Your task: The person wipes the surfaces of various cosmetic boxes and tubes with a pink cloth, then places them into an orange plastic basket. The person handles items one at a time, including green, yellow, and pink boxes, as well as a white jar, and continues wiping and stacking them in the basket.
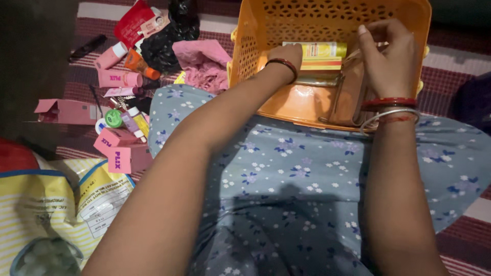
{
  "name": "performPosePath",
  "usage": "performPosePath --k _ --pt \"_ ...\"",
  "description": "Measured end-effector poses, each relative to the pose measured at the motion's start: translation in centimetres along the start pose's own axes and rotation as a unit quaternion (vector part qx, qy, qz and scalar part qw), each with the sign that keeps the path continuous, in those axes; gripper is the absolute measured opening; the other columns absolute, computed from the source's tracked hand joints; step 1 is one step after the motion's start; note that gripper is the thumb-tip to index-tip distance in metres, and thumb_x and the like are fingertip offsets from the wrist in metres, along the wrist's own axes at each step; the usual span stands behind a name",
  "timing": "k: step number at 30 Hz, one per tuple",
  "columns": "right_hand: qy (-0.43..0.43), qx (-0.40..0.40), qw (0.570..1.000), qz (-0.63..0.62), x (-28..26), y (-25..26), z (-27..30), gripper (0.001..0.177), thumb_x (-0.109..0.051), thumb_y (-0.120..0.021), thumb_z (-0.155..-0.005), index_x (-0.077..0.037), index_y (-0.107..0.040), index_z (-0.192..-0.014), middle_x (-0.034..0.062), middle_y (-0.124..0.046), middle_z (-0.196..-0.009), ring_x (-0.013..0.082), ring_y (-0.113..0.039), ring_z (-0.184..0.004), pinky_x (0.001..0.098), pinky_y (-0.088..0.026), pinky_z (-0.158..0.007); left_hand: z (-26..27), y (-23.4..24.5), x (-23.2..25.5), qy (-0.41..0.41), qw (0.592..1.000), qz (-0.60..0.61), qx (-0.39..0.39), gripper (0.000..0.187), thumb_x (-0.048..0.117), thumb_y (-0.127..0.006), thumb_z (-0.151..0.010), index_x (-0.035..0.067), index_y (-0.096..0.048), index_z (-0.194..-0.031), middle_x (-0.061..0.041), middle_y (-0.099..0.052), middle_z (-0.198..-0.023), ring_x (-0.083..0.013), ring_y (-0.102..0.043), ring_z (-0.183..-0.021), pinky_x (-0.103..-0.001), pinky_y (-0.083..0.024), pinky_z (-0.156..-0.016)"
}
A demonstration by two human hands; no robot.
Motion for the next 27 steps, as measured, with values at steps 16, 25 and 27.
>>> performPosePath --k 16,25,27 --pt "-0.003 -0.025 0.999 -0.037 1.2 -1.2 0.1 0.026 -0.024 -0.073 -0.107 0.001 -0.071 -0.111 0.0116 -0.075 -0.103 0.0217 -0.073 -0.092 0.0338 -0.056 -0.080 -0.4 0.0 -1.2 0.058 0.998 0.002 0.011 0.045 0.015 -0.066 -0.087 0.002 -0.054 -0.128 -0.018 -0.069 -0.119 -0.0322 -0.069 -0.109 -0.042 -0.056 -0.087" --pt "-0.018 -0.025 0.999 0.011 -0.1 -1.0 0.1 0.031 -0.030 -0.075 -0.108 0.001 -0.074 -0.108 0.0138 -0.075 -0.101 0.0232 -0.073 -0.092 0.0345 -0.056 -0.079 2.3 4.6 -1.3 0.088 0.996 -0.012 -0.027 0.036 0.018 -0.067 -0.090 0.009 -0.065 -0.125 -0.016 -0.070 -0.122 -0.0307 -0.069 -0.113 -0.045 -0.057 -0.089" --pt "-0.014 -0.024 0.999 0.020 -0.3 -1.0 -0.1 0.032 -0.031 -0.076 -0.108 0.001 -0.074 -0.109 0.0144 -0.075 -0.100 0.0236 -0.074 -0.093 0.0347 -0.057 -0.079 2.8 5.5 -0.8 0.078 0.997 -0.003 -0.025 0.029 0.018 -0.066 -0.092 0.013 -0.072 -0.119 -0.015 -0.073 -0.120 -0.0300 -0.071 -0.113 -0.044 -0.058 -0.090"
Point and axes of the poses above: each hand's wrist, its own z-axis away from the middle knuckle, its own y-axis out of the back of the hand, x = y × z, the point moved 2 cm from there along -z, towards the middle knuckle
